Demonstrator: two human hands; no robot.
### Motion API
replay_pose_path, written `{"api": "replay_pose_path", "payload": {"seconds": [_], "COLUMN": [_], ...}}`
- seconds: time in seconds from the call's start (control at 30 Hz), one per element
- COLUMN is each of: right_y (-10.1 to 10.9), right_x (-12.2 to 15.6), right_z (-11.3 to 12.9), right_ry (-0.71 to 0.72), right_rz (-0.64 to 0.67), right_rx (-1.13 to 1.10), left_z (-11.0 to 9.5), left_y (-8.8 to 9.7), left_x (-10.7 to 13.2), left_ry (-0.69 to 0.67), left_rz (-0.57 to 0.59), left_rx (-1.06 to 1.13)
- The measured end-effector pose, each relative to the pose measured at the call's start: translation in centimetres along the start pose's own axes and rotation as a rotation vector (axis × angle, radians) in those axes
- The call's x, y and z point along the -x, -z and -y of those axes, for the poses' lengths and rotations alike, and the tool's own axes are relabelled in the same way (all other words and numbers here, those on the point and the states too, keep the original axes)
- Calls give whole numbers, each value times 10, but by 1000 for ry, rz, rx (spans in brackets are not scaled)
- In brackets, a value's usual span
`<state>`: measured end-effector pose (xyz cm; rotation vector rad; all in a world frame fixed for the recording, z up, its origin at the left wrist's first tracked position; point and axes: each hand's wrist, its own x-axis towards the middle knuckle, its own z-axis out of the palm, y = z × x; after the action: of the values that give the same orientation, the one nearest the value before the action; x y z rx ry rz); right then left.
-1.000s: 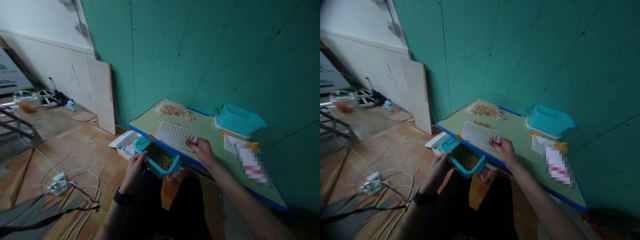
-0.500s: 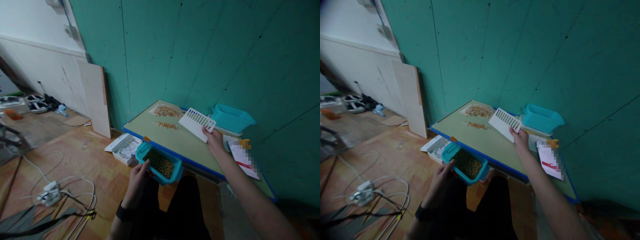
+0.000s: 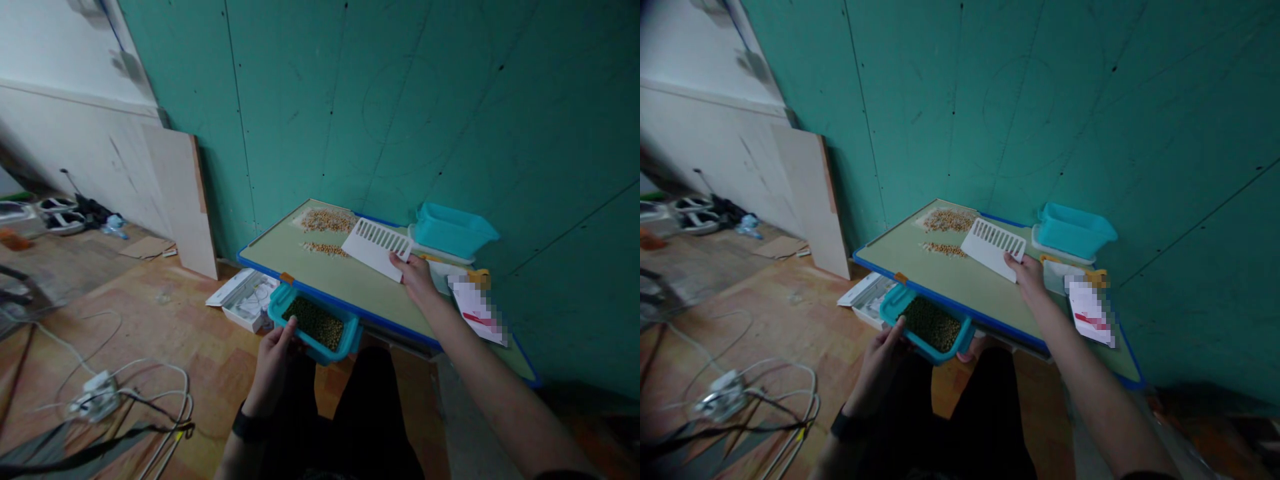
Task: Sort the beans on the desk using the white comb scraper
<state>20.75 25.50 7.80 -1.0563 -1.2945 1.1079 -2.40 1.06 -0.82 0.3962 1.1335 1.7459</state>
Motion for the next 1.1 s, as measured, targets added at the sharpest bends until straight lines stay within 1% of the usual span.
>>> {"api": "replay_pose_path", "payload": {"seconds": [0.07, 0.33, 0.67, 0.9, 1.1], "right_y": [-1, -3, -4, -6, -6], "right_x": [1, 7, 11, 13, 15], "right_z": [1, 8, 12, 15, 17], "right_ry": [-12, -94, -78, -103, -117], "right_rz": [32, 77, 121, 131, 159], "right_rx": [-16, -32, -34, -38, -45], "left_z": [-1, -6, 1, -3, -2], "left_y": [0, -3, 1, -2, -1], "left_x": [1, 4, 0, 2, 2], "left_ry": [2, 16, 7, -7, 0], "left_rz": [4, -15, -12, -7, -3], "left_rx": [5, -13, -9, -23, -22]}}
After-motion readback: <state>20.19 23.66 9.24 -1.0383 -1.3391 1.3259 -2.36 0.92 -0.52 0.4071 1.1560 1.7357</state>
